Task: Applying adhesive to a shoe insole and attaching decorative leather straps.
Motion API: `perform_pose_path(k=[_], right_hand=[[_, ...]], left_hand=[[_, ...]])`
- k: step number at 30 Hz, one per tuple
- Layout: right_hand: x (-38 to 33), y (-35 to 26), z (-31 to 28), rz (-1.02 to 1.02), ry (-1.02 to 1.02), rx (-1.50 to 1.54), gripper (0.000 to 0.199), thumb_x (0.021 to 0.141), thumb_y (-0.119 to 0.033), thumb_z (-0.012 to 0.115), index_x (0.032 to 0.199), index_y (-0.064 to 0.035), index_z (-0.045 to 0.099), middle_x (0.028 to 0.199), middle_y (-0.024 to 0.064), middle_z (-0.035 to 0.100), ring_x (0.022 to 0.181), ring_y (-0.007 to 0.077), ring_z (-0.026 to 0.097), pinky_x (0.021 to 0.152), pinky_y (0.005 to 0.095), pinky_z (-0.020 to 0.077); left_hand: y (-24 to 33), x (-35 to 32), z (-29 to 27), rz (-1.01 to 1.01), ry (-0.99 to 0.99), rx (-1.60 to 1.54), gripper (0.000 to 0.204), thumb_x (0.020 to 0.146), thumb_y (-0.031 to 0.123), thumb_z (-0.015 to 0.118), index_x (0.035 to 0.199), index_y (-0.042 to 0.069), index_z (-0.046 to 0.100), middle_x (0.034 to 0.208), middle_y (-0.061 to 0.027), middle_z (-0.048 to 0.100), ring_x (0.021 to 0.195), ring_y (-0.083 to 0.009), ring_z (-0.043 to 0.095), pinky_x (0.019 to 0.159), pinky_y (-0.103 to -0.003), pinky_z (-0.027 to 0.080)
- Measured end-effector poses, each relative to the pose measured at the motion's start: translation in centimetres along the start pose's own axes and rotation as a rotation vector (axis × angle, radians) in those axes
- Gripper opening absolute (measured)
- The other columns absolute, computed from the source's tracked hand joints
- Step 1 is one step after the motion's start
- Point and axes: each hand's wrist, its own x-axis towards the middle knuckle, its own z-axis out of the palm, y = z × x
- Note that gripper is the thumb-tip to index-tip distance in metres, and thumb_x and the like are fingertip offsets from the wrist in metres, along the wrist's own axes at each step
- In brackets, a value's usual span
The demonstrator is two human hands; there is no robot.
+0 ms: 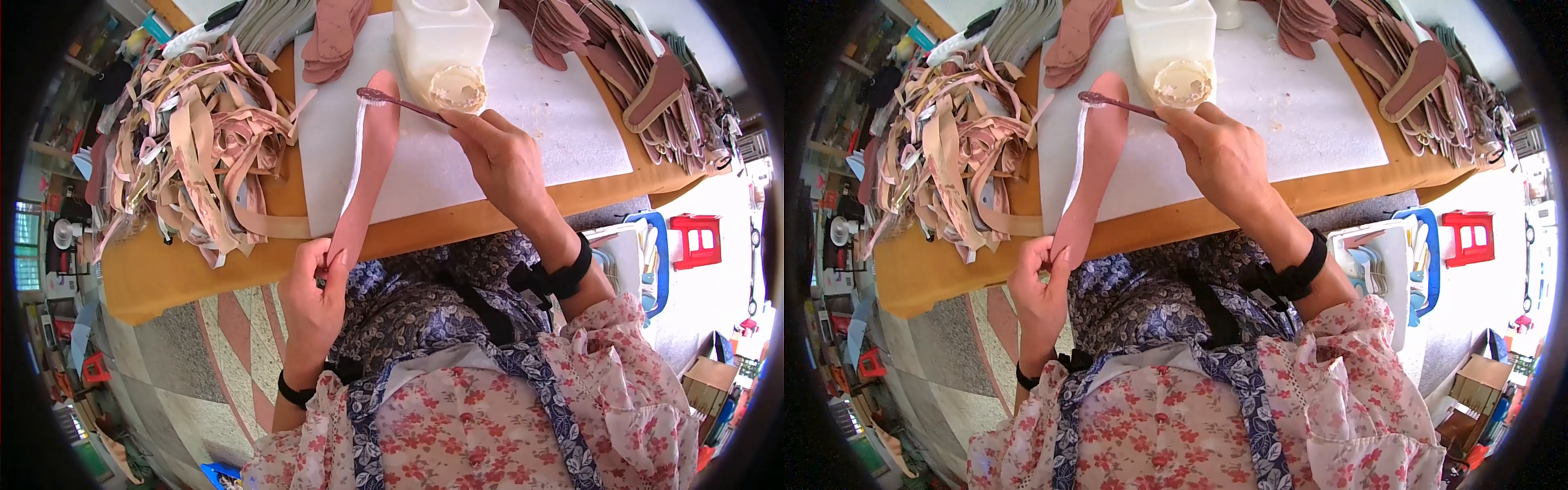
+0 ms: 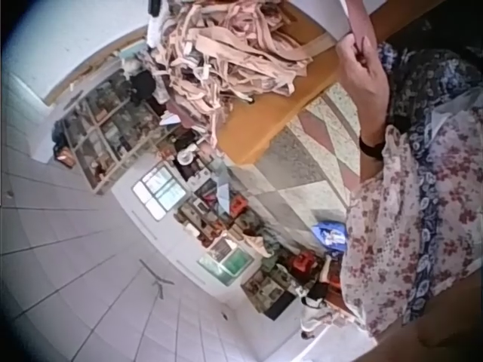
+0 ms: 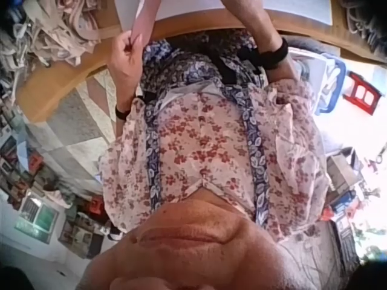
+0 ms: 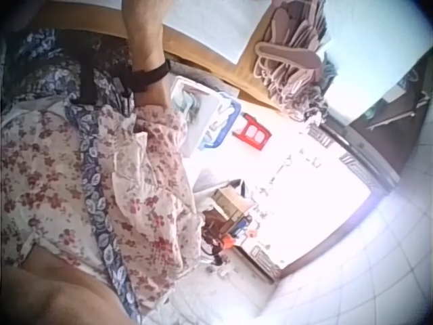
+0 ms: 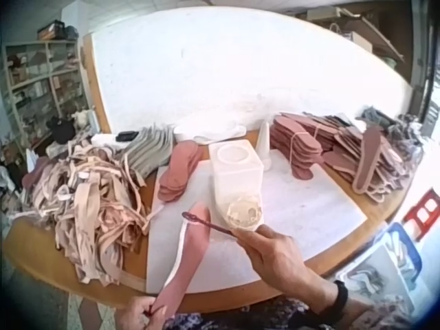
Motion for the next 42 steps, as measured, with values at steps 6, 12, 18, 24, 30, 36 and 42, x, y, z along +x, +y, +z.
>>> perform_pose_path(k=[6,12,18,24,30,36,42], right_hand=[[0.4,0.0,0.5,0.038,0.009,0.000,0.021,0.091,-0.019,0.063,0.110,-0.0182,0.070,0.080,0.0081,0.064,0.067,0.0320,0.064,0.057,0.0407,0.0504],[0.6,-0.2,0.6,0.072,-0.035,0.004,0.020,0.091,-0.020,0.063,0.110,-0.0170,0.069,0.084,0.0103,0.066,0.070,0.0330,0.065,0.059,0.0409,0.0508],[0.3,-0.4,0.1,0.078,-0.019,0.185,0.021,0.091,-0.016,0.063,0.111,-0.0131,0.068,0.082,0.0124,0.064,0.067,0.0326,0.062,0.059,0.0395,0.0482],[-1.2,-2.0,-1.9,0.102,-0.181,0.276,0.022,0.091,-0.009,0.062,0.112,-0.0085,0.068,0.078,0.0142,0.062,0.064,0.0297,0.060,0.059,0.0361,0.0466],[-2.3,-0.6,-1.7,0.106,-0.119,0.292,0.022,0.090,-0.008,0.063,0.112,-0.0083,0.068,0.079,0.0139,0.063,0.064,0.0281,0.060,0.060,0.0349,0.0471],[-1.7,-1.4,-1.0,0.083,-0.124,0.201,0.022,0.090,-0.011,0.064,0.112,-0.0122,0.068,0.077,0.0110,0.061,0.067,0.0312,0.062,0.058,0.0379,0.0477],[-0.7,-3.0,-0.4,0.003,-0.125,0.130,0.024,0.089,-0.013,0.064,0.114,-0.0156,0.067,0.076,0.0098,0.057,0.065,0.0328,0.061,0.056,0.0409,0.0473]], left_hand=[[-0.3,-0.1,0.1,-0.003,0.014,-0.011,0.014,0.092,0.007,0.062,0.102,-0.001,0.057,0.081,-0.0032,0.058,0.072,-0.0087,0.053,0.068,-0.024,0.045],[-0.6,-0.1,0.1,-0.078,0.029,-0.058,0.013,0.092,0.007,0.063,0.102,0.000,0.059,0.079,-0.0046,0.059,0.068,-0.0109,0.055,0.064,-0.026,0.046],[-1.2,-0.2,0.1,-0.071,0.033,-0.066,0.016,0.091,0.007,0.064,0.102,-0.002,0.057,0.080,-0.0036,0.060,0.069,-0.0097,0.054,0.065,-0.024,0.046],[-2.3,0.1,0.0,-0.263,-0.008,-0.406,0.015,0.091,0.005,0.064,0.101,-0.003,0.056,0.082,-0.0027,0.062,0.068,-0.0060,0.055,0.063,-0.020,0.045],[-2.3,0.0,-1.2,-0.412,-0.159,-0.499,0.014,0.090,0.011,0.066,0.096,0.003,0.056,0.080,-0.0038,0.066,0.066,-0.0080,0.060,0.060,-0.020,0.042],[-2.4,-0.5,-2.1,-0.438,-0.203,-0.517,0.014,0.089,0.006,0.066,0.096,0.000,0.055,0.082,-0.0062,0.066,0.067,-0.0089,0.061,0.061,-0.022,0.049],[-2.1,-0.8,-1.5,-0.354,-0.153,-0.378,0.013,0.088,0.005,0.066,0.094,0.000,0.054,0.077,-0.0041,0.064,0.064,-0.0066,0.058,0.060,-0.020,0.046]])
